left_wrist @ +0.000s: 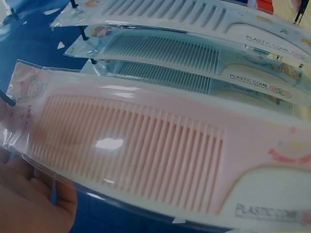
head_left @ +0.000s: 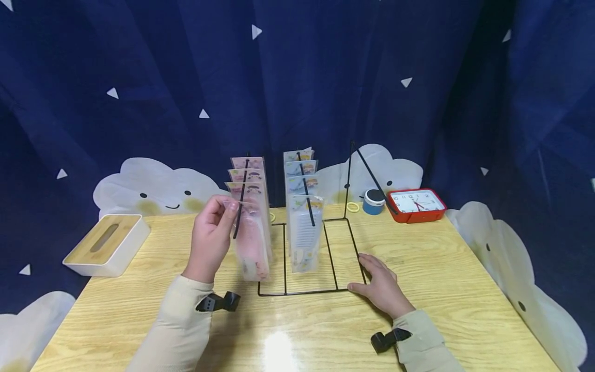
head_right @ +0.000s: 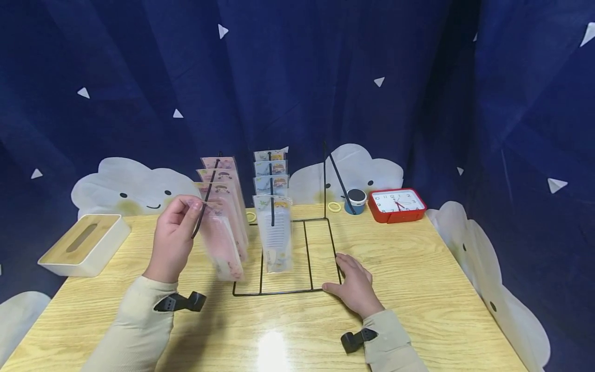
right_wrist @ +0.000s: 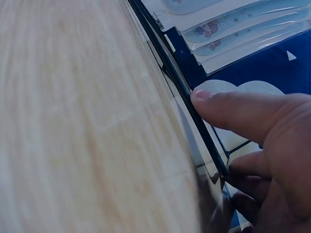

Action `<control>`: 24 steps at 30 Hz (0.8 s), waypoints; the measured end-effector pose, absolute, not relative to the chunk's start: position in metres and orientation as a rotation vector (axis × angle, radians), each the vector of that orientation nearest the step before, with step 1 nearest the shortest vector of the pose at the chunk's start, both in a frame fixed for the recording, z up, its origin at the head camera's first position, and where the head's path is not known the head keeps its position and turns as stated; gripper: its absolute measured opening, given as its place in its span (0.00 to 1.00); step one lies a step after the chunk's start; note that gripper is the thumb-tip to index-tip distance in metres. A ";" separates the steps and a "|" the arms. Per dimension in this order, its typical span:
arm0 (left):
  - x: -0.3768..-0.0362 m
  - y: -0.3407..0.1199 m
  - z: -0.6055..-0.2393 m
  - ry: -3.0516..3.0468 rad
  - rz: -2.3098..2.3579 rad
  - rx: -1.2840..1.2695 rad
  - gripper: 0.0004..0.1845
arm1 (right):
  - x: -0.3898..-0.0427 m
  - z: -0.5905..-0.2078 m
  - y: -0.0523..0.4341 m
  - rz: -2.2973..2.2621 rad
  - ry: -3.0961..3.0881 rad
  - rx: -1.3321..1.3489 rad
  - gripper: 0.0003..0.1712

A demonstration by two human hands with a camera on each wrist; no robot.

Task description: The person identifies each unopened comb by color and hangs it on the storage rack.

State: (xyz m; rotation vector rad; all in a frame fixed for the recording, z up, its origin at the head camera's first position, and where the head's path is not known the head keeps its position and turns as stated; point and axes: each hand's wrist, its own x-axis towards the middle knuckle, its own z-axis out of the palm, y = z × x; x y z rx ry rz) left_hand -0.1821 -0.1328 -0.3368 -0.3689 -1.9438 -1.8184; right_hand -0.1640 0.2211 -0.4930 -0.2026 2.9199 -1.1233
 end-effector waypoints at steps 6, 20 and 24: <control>-0.184 -0.132 -0.338 -1.939 -1.828 -0.399 0.07 | -0.164 -0.497 0.223 -1.148 2.920 -0.195 0.48; -0.174 -0.147 -0.368 -2.029 -1.806 -0.316 0.10 | -0.160 -0.489 0.234 -1.157 3.066 -0.156 0.36; -0.165 -0.156 -0.389 -2.134 -1.727 -0.242 0.10 | -0.156 -0.484 0.237 -1.081 3.215 -0.205 0.35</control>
